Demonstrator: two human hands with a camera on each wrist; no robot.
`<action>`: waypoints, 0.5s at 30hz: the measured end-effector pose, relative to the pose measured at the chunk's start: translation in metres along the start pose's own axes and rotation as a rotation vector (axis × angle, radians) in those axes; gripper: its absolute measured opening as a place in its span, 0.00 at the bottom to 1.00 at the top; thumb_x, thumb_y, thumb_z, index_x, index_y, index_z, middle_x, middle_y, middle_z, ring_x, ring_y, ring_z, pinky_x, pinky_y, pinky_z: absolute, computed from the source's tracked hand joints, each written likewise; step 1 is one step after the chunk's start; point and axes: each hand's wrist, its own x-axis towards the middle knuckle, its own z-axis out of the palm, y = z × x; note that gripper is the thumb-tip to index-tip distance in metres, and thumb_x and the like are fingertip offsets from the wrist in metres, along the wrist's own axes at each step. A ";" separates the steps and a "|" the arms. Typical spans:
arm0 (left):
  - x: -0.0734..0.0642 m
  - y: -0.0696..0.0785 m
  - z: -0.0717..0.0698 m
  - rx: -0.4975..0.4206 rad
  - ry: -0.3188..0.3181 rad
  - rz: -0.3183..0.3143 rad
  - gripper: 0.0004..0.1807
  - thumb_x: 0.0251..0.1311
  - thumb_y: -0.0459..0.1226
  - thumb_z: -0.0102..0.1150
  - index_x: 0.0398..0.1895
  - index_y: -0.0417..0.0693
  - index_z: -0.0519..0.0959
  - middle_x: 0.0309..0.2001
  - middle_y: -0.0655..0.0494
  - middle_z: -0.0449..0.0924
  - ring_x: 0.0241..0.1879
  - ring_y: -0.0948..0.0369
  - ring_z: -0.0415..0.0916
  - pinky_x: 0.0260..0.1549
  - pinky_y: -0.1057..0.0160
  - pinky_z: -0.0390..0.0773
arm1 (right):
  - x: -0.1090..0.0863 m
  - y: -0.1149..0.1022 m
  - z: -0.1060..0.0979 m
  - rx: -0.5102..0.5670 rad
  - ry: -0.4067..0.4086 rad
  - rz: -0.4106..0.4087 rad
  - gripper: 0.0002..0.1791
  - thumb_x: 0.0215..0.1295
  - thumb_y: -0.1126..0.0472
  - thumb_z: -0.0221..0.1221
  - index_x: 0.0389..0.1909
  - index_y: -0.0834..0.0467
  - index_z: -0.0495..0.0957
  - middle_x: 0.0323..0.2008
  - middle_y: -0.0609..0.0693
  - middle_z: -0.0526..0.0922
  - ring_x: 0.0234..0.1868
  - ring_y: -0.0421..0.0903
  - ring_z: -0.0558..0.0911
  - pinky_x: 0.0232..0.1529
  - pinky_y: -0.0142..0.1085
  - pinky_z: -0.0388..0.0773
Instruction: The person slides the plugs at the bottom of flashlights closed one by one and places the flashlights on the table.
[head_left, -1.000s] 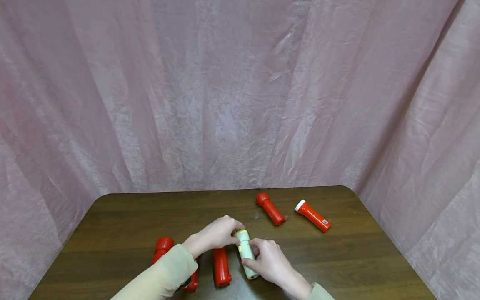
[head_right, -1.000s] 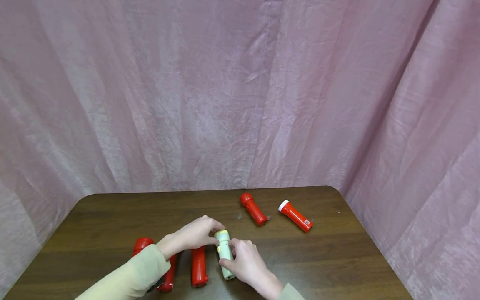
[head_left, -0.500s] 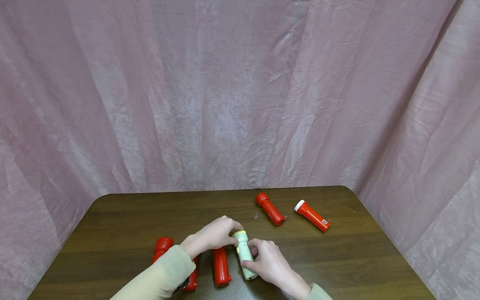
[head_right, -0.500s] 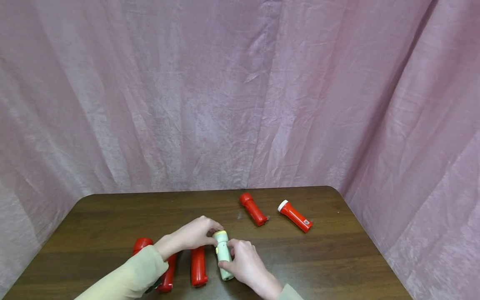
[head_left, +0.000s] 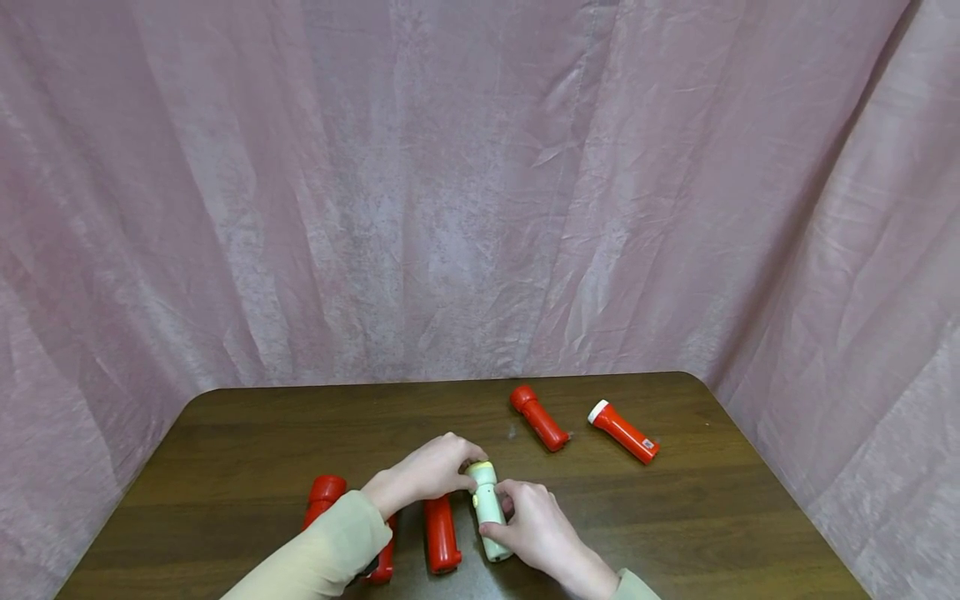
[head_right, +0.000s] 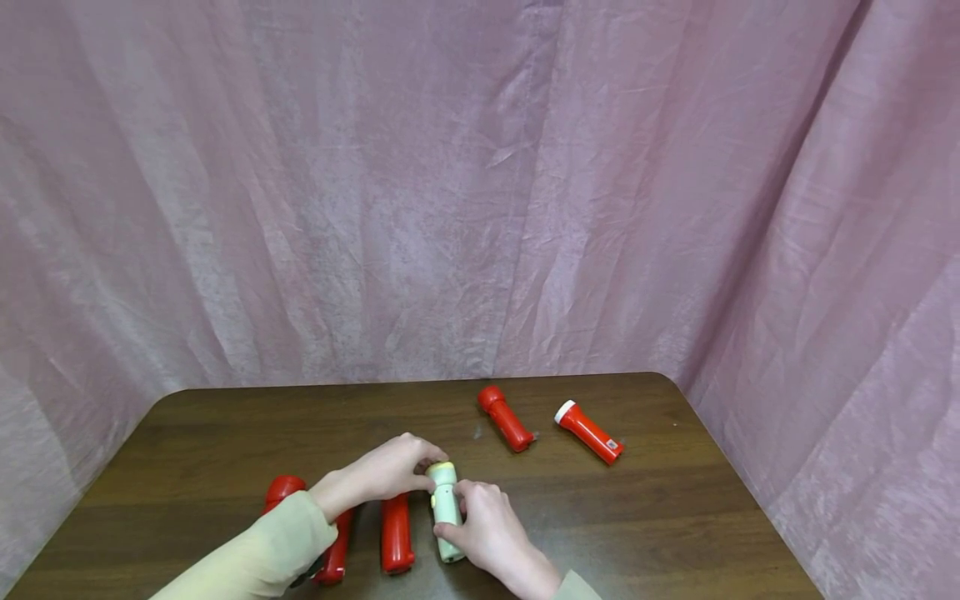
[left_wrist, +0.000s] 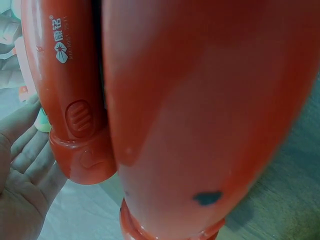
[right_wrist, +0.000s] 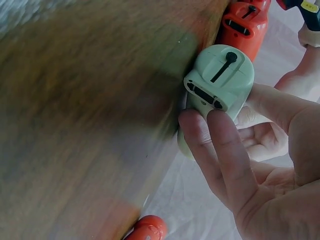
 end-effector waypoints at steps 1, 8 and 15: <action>0.000 0.000 0.000 0.001 0.000 0.001 0.15 0.60 0.32 0.74 0.51 0.43 0.88 0.43 0.54 0.91 0.33 0.68 0.76 0.34 0.72 0.77 | 0.000 0.000 0.000 0.000 0.001 0.000 0.20 0.54 0.56 0.79 0.44 0.59 0.85 0.30 0.47 0.87 0.28 0.34 0.80 0.28 0.28 0.73; -0.002 0.002 0.000 0.018 0.007 -0.002 0.15 0.61 0.33 0.74 0.51 0.44 0.88 0.42 0.56 0.90 0.32 0.66 0.75 0.34 0.72 0.76 | -0.001 0.000 0.000 -0.013 0.005 -0.003 0.20 0.54 0.55 0.78 0.45 0.58 0.85 0.30 0.46 0.87 0.28 0.34 0.80 0.29 0.28 0.73; -0.003 0.004 0.000 0.034 0.019 -0.024 0.17 0.62 0.35 0.74 0.54 0.44 0.87 0.48 0.54 0.91 0.41 0.62 0.84 0.41 0.67 0.83 | -0.004 0.002 -0.001 -0.030 0.015 -0.011 0.18 0.58 0.52 0.76 0.45 0.57 0.86 0.31 0.45 0.89 0.28 0.33 0.82 0.29 0.28 0.74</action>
